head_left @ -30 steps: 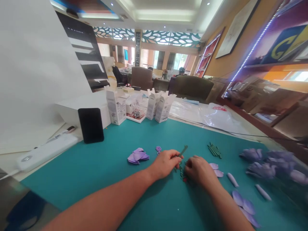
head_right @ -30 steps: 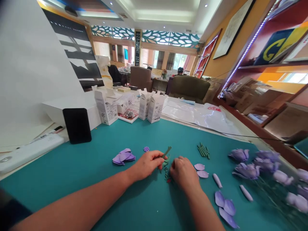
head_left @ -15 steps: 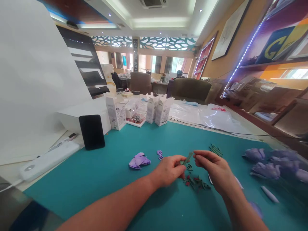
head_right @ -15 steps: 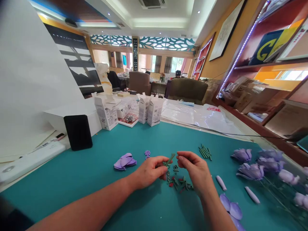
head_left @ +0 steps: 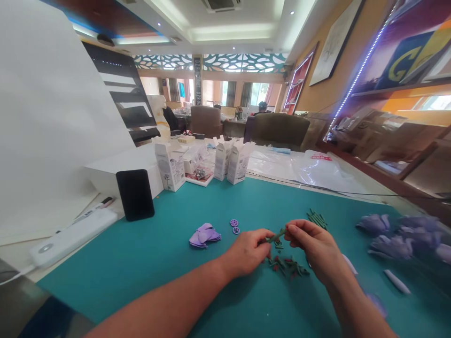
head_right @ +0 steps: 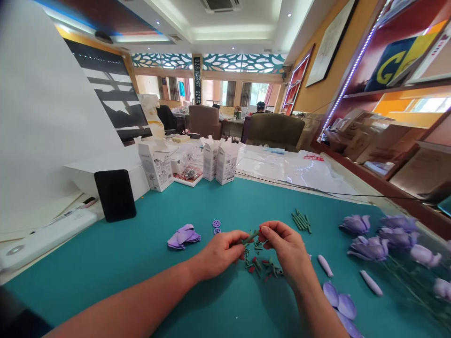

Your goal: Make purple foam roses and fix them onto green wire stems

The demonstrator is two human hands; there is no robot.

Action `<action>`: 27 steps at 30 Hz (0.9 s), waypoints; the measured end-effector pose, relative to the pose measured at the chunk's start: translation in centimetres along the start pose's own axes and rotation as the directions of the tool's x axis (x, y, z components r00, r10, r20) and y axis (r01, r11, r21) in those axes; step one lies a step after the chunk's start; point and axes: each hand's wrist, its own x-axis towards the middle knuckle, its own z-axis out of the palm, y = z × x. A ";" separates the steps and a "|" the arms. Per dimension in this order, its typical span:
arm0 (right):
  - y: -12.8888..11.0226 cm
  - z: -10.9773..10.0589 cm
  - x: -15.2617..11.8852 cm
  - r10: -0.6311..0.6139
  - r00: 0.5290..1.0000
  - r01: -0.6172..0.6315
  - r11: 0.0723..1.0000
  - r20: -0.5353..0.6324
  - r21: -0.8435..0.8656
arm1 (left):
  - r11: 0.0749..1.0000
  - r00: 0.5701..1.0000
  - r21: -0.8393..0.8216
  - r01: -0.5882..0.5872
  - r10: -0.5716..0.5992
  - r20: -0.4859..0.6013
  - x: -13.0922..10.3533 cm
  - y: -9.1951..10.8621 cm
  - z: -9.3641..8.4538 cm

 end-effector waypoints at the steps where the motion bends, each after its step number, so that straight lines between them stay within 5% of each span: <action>1: 0.0 0.1 0.0 -0.011 1.000 0.011 1.000 0.013 -0.009 | 1.000 1.000 0.001 -0.009 0.009 -0.016 0.0 0.1 0.0; 11: -0.1 1.6 -0.7 -0.132 0.987 0.136 0.990 0.089 -0.039 | 0.999 0.994 -0.035 -0.006 0.003 -0.106 0.0 0.7 0.0; 27: -0.1 2.9 -0.8 -0.157 0.986 0.151 0.984 0.057 0.092 | 1.000 0.994 -0.015 -0.007 0.006 -0.109 0.2 0.3 0.1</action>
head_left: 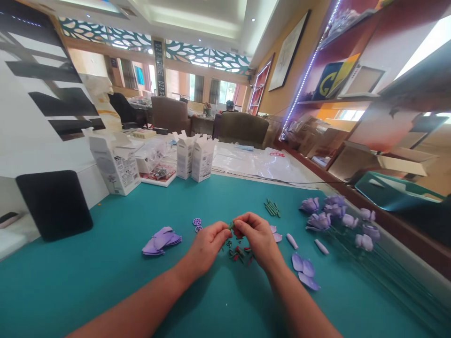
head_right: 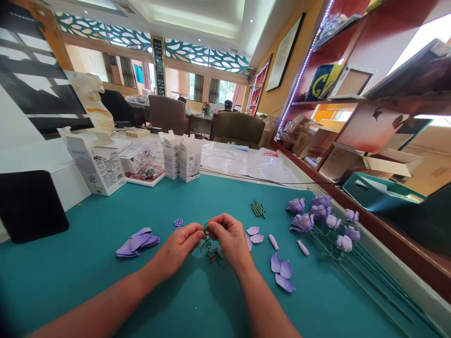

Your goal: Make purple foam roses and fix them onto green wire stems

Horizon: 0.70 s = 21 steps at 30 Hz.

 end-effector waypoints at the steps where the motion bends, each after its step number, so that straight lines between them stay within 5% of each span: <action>1: 0.0 0.0 0.0 0.004 1.000 -0.004 1.000 -0.007 0.001 | 1.000 1.000 -0.002 0.004 -0.004 0.005 0.0 0.0 0.0; 10: 0.1 -0.4 -0.2 0.105 0.994 -0.105 0.994 0.022 -0.018 | 1.000 0.999 0.016 0.023 -0.024 0.042 -0.2 0.5 0.1; 21: 0.7 0.3 -0.1 0.040 0.999 -0.041 0.998 0.026 0.047 | 0.998 1.000 0.064 0.003 -0.002 -0.013 -0.3 0.2 0.1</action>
